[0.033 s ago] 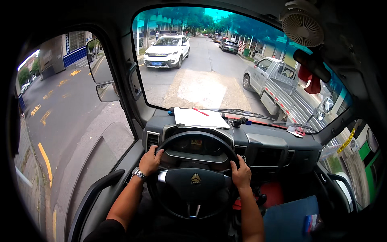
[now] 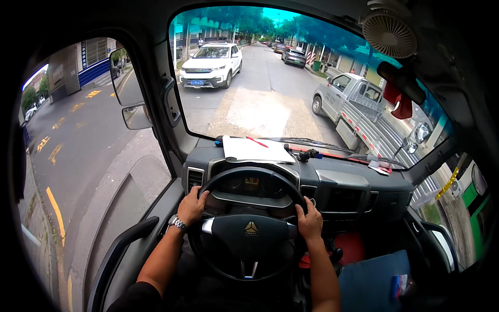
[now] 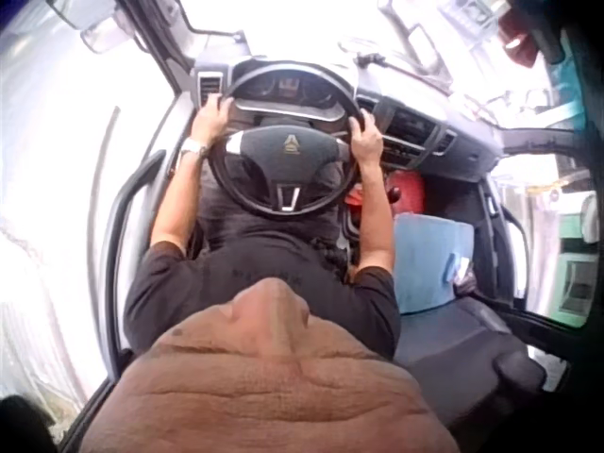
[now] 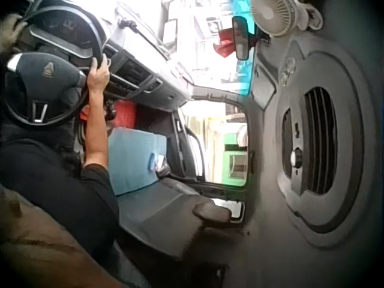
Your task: The person drives a truck through city streets, using their hands to steer the wheel and operate the gear shift while observing traffic and occasionally reaching for a clipboard on the dashboard.
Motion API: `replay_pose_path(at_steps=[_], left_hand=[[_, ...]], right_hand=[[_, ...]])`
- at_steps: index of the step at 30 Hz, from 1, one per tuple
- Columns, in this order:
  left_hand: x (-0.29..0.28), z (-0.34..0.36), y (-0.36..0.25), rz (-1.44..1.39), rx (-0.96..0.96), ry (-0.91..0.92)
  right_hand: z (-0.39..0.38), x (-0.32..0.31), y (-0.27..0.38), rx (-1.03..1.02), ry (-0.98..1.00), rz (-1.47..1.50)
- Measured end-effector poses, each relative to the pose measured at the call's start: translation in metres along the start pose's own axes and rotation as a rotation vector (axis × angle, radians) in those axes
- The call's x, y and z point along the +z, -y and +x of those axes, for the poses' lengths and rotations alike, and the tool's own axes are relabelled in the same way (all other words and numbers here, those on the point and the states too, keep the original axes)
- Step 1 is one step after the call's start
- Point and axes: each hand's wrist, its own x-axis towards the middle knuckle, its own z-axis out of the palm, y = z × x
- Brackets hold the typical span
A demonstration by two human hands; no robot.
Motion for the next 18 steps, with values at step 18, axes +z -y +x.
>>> replay_pose_path(at_steps=[18], left_hand=[[0.052,-0.125,0.05,-0.272,-0.028,-0.336]], right_hand=[[0.113,0.036,0.028,-0.487,0.26,-0.263]])
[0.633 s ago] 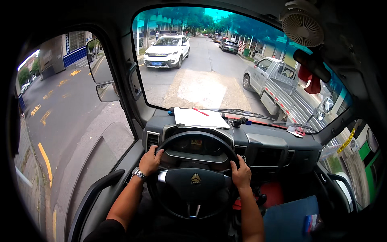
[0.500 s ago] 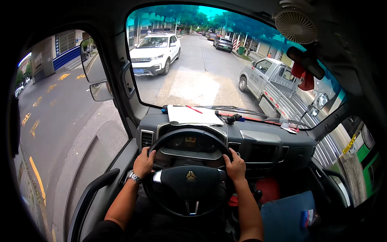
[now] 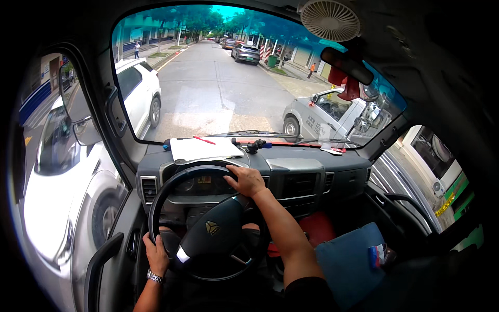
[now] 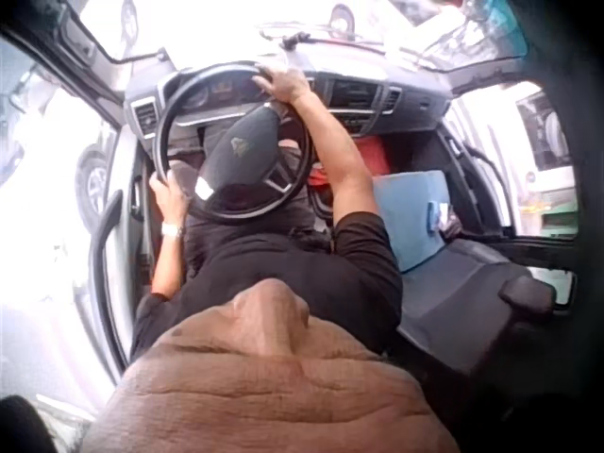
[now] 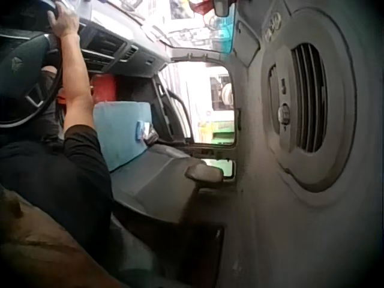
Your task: The person drives a truck through city streets, using their hands to steer the wheel and operate the gear shift while observing traffic and occasionally reaching for a clipboard on the dashboard.
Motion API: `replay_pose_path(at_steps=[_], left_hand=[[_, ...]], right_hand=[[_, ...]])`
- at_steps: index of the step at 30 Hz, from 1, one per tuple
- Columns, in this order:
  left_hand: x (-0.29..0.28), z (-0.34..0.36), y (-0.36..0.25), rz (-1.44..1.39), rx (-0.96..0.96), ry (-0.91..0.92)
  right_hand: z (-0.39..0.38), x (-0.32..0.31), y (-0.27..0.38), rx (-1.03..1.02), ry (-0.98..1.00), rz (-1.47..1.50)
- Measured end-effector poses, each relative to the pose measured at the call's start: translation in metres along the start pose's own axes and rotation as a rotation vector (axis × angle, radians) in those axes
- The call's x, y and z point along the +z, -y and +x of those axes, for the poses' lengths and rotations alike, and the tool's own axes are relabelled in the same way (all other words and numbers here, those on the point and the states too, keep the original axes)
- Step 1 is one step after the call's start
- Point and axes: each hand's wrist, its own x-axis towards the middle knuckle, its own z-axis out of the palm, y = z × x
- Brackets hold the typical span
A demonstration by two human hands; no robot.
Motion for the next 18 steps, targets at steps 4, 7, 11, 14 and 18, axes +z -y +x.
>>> replay_pose_path(at_steps=[4,7,11,14,18], left_hand=[[-0.004,0.011,0.005,-0.087,-0.075,0.082],[-0.013,0.019,-0.007,-0.068,-0.044,0.112],[-0.017,0.025,-0.032,-0.068,-0.08,0.146],[-0.01,0.028,-0.019,-0.025,0.123,0.045],[-0.01,0.033,-0.022,-0.061,-0.026,0.133]], right_hand=[[-0.008,0.007,-0.006,0.03,-0.036,0.036],[-0.017,-0.002,0.005,0.149,-0.01,0.094],[-0.023,-0.006,0.0,0.245,0.04,0.154],[-0.023,-0.014,0.001,0.436,0.204,0.336],[-0.028,-0.015,-0.007,0.49,0.214,0.413]])
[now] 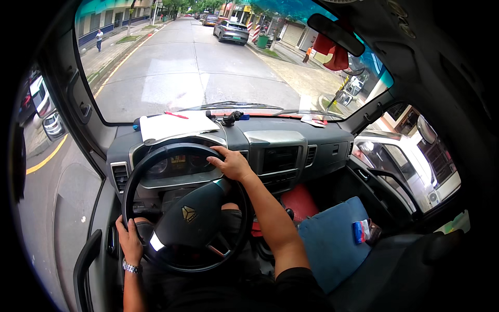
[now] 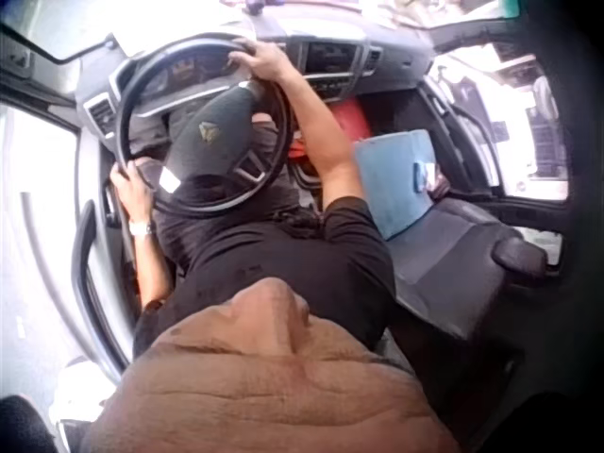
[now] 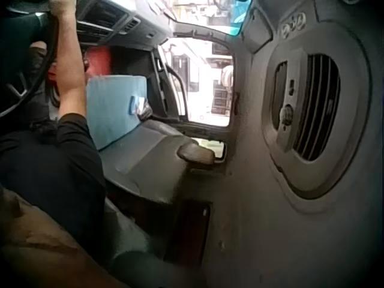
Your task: The person drives a truck through city streets, using their hands to steer the wheel and operate the gear shift while observing traffic and occasionally reaching for a clipboard on the dashboard.
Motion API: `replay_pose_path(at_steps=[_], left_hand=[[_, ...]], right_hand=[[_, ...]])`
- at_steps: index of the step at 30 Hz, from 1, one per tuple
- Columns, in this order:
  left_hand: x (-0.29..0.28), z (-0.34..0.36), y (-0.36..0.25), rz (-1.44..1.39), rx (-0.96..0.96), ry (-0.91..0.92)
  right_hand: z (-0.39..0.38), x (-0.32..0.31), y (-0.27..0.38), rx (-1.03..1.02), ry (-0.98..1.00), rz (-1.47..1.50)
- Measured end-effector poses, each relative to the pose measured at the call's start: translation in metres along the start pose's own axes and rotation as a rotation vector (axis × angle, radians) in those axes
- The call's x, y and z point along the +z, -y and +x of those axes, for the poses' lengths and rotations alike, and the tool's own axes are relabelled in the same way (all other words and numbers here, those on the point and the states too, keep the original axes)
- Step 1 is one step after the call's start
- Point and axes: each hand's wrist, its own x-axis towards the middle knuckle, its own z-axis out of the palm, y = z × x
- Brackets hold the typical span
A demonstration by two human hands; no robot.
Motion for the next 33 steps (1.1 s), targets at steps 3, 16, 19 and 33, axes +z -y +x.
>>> replay_pose_path(at_steps=[3,16,19,33], left_hand=[[0.001,0.008,0.002,-0.033,-0.042,0.027],[-0.003,0.062,-0.022,0.137,0.002,0.214],[-0.004,0.081,-0.023,0.165,0.01,0.269],[0.026,0.161,-0.054,0.401,0.277,0.467]], right_hand=[[0.003,0.008,-0.021,0.016,0.032,0.104],[-0.05,0.015,-0.042,0.095,-0.16,0.285],[-0.057,0.032,-0.065,0.008,-0.271,0.3],[-0.155,0.065,-0.041,0.207,-0.444,0.517]])
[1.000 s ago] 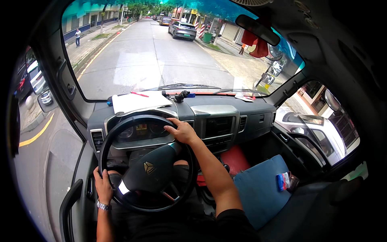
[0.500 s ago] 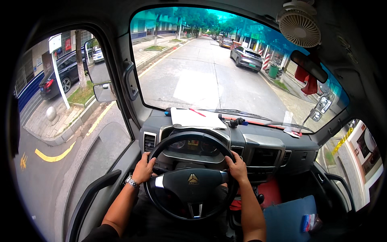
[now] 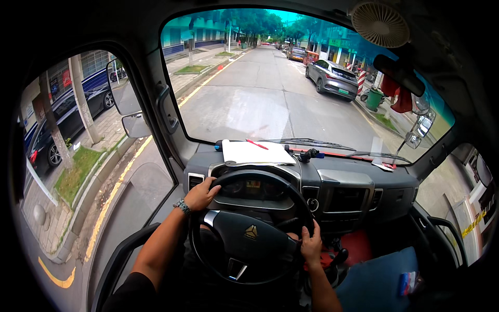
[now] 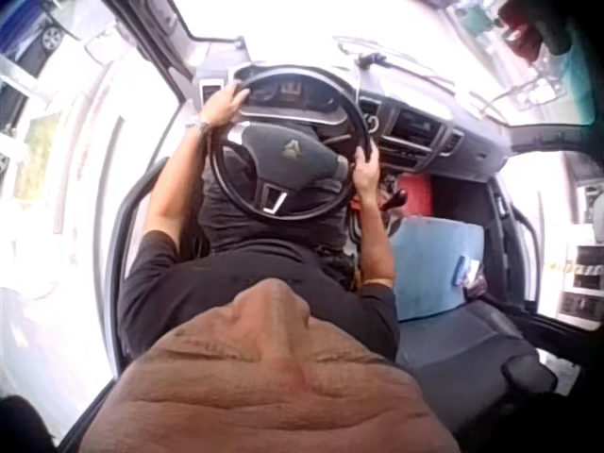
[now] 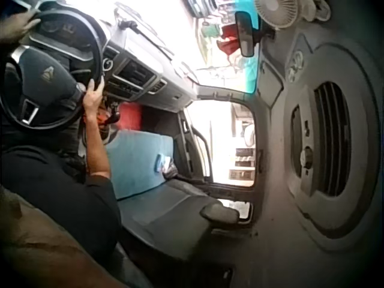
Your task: The person drives a truck through city streets, using their hands to steer the wheel and operate the gear shift while observing traffic and occasionally reaching for a clipboard on the dashboard.
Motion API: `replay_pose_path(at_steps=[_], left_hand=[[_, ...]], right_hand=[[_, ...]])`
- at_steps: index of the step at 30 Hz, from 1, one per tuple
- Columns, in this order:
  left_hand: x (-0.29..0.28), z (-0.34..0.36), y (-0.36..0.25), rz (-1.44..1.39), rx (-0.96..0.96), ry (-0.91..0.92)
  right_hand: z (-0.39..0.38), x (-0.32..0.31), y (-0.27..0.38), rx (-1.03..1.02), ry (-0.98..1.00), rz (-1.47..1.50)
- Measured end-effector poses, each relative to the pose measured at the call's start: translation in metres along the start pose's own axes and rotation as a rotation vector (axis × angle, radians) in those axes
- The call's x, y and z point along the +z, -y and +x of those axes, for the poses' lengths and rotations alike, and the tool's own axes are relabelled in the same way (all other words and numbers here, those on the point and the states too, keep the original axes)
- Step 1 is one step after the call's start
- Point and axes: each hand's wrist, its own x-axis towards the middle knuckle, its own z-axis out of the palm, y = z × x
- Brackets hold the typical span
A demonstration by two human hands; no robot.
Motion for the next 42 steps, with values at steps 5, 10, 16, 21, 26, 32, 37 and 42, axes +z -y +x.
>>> replay_pose_path(at_steps=[5,10,16,21,26,32,37,42], left_hand=[[-0.004,-0.003,-0.015,-0.044,-0.038,0.039],[0.001,-0.008,-0.011,-0.037,-0.032,-0.013],[-0.002,-0.008,-0.018,-0.079,-0.041,-0.013],[0.008,-0.01,-0.005,0.039,-0.011,-0.104],[0.007,-0.003,-0.012,0.134,-0.089,-0.068],[0.007,0.046,-0.049,0.302,-0.054,0.084],[0.007,0.065,-0.068,0.393,0.0,0.129],[0.002,0.066,-0.074,0.352,0.013,0.19]], right_hand=[[-0.005,0.0,-0.007,0.024,-0.042,0.004],[0.003,0.0,-0.025,0.034,-0.05,-0.032],[-0.008,-0.003,-0.006,0.038,-0.046,0.038],[-0.028,-0.008,-0.031,-0.062,-0.02,-0.076],[-0.098,-0.099,-0.005,-0.078,0.366,-0.4],[-0.227,-0.221,-0.017,0.7,1.047,-0.743],[-0.331,-0.227,-0.064,0.554,1.002,-0.704],[-0.273,-0.177,0.006,0.701,0.76,-0.663]])
